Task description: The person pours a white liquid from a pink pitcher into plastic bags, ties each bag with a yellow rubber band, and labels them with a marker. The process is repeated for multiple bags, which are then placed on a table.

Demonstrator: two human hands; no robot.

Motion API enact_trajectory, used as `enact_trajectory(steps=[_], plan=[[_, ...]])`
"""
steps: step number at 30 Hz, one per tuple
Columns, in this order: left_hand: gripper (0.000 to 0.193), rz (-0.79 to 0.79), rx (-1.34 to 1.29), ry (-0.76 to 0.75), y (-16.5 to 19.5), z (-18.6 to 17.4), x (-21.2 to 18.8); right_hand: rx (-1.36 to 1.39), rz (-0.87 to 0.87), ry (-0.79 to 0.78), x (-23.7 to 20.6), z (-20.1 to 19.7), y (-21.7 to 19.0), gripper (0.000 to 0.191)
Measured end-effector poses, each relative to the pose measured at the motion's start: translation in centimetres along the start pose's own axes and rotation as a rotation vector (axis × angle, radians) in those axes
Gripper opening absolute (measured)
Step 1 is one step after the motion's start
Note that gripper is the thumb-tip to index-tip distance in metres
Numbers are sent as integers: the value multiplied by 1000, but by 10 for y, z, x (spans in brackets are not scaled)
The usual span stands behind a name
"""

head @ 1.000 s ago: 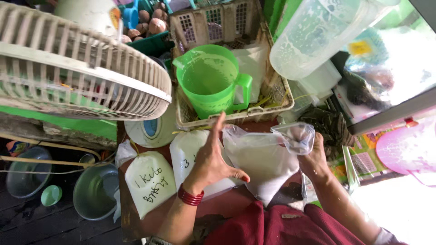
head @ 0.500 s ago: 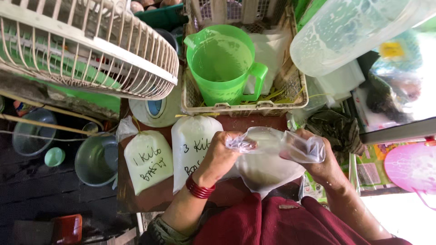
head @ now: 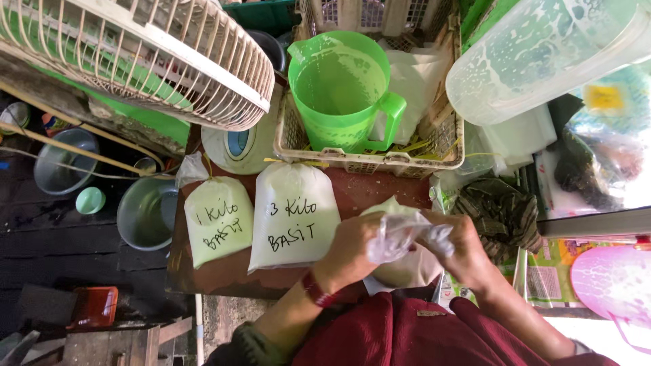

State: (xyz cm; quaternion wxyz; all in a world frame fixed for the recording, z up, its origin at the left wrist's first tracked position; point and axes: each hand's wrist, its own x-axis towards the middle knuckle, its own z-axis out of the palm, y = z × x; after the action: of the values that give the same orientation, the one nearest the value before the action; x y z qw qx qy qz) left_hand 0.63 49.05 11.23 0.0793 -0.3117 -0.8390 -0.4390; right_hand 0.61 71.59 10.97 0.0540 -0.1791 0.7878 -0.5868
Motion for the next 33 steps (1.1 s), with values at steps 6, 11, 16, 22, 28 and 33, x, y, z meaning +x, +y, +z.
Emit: enact_trajectory(steps=[6, 11, 16, 22, 28, 33], plan=[[32, -53, -11, -62, -26, 26, -16, -849, -681, 35, 40, 10, -39, 49], [44, 50, -124, -17, -52, 11, -16, -791, -651, -121, 65, 32, -66, 60], [34, -10, -465, -10, -51, 4, -21, -775, -408, -364, 83, 43, -80, 58], [13, 13, -322, -127, -44, -16, -11, -418, 156, 298, 127, -9, -65, 86], [28, -63, -265, -366, -29, -32, -5, -333, 242, 185, 215, 1, -44, 23], [29, -93, -238, -403, -32, -47, -2, 76, -74, 509, 237, -46, -72, 11]])
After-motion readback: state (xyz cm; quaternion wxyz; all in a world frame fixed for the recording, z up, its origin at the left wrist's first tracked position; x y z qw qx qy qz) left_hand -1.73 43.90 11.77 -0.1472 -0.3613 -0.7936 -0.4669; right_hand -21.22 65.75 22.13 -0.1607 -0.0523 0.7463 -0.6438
